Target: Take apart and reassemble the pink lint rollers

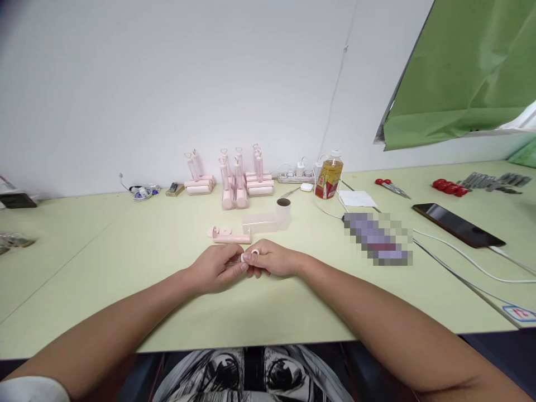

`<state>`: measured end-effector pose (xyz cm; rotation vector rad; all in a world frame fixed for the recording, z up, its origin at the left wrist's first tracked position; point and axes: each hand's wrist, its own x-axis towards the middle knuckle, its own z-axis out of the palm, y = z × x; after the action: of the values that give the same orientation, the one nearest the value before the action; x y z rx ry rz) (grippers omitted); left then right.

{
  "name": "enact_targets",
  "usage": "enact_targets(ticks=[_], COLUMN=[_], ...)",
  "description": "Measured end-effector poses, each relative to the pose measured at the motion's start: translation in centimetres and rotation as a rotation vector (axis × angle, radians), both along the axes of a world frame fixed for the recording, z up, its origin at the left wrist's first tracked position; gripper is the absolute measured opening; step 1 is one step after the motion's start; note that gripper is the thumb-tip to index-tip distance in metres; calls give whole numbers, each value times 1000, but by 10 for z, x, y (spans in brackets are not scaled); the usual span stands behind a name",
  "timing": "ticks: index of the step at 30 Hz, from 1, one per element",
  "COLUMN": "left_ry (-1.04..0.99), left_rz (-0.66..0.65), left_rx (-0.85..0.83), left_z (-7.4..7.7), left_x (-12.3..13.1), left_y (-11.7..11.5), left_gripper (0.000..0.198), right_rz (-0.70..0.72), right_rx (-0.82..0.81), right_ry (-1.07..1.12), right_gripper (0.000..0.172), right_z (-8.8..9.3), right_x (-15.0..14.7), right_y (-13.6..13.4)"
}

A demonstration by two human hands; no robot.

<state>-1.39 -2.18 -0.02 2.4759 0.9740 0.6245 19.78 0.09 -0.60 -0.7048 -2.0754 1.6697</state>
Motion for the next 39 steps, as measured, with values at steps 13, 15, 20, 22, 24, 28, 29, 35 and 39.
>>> enact_targets(ticks=[13,15,20,22,24,28,29,35,39], left_ry=[-351,-380,-510,-523,-529,-564,-572,-687,-660], left_rz=[-143,-129,-79,-22,29,80,84,128,126], left_rx=[4,66,394,443,400,286,276,126,73], left_z=[1,2,7,8,8,6,6,3,3], left_x=[-5,-5,-5,-6,-7,-8,-8,-5,-3], left_y=[0,1,3,3,1,-2,-3,-3,-4], left_gripper=[14,11,19,22,22,17,15,18,24], right_rz=[-90,-108,-303,-381,-418,-462,-467,-545,-432], right_rx=[49,149,423,437,440,458,459,449,458], right_ry=[55,-81,-536,-666,-760,-852,-864,-791,-347], right_gripper=[48,44,40,42,42,41,40,34,45], right_z=[16,23,38,39,38,30,29,36,40], right_x=[9,13,28,31,33,32,32,37,30], right_y=[2,2,3,5,9,16,17,17,6])
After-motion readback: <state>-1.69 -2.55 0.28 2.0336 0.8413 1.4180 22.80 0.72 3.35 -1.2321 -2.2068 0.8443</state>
